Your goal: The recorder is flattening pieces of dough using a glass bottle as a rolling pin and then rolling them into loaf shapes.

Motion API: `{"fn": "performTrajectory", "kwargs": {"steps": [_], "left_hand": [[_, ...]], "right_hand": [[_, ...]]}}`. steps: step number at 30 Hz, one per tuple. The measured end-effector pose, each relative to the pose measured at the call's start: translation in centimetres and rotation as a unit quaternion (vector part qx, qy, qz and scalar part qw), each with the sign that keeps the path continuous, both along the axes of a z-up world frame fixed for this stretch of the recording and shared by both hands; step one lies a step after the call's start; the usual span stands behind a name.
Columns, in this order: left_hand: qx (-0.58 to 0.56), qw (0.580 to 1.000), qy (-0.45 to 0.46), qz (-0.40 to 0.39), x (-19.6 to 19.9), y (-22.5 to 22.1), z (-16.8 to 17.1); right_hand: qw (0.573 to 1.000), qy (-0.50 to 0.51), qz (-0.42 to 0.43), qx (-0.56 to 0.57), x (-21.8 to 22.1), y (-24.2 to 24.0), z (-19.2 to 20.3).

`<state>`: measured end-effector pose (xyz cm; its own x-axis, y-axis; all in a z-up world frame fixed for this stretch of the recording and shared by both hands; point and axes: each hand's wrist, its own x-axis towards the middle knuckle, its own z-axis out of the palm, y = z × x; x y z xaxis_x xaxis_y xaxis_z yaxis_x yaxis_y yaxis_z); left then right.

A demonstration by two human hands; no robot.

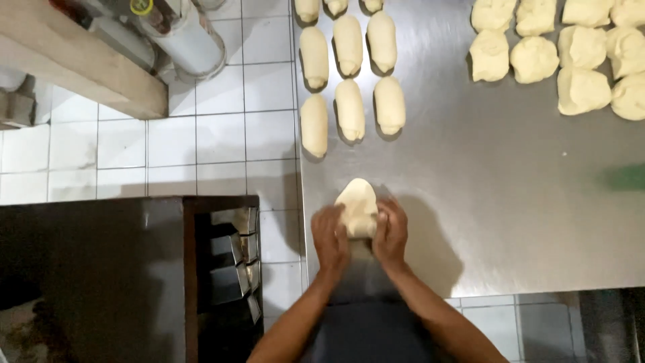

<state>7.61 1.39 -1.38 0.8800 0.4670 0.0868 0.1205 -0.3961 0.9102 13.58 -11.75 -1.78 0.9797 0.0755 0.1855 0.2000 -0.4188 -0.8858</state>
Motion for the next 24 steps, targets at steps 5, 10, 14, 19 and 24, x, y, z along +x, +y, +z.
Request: {"fn": "performTrajectory", "kwargs": {"steps": [5, 10, 14, 19, 24], "left_hand": [[0.172, 0.985, -0.028, -0.019, -0.9, -2.0, 2.2], [0.105, 0.994, -0.004, 0.04, 7.3, 1.1, 0.6], [-0.141, 0.984, 0.025, 0.107, 9.6, 3.2, 1.6], [-0.032, 0.99, -0.107, 0.084, 7.5, 1.8, 3.2], [0.105, 0.991, -0.047, 0.063, 9.0, 1.3, 0.7]], "right_hand": [[0.982, -0.085, 0.103, -0.135, -3.0, 0.5, 1.1], [0.997, -0.014, 0.058, -0.05, 5.3, 3.2, -0.4], [0.99, 0.132, -0.002, 0.057, 8.6, 3.6, 1.5], [0.998, -0.049, 0.036, 0.016, 6.5, 3.2, 0.5], [0.999, -0.018, 0.049, -0.011, 9.0, 4.8, -0.8]]}}
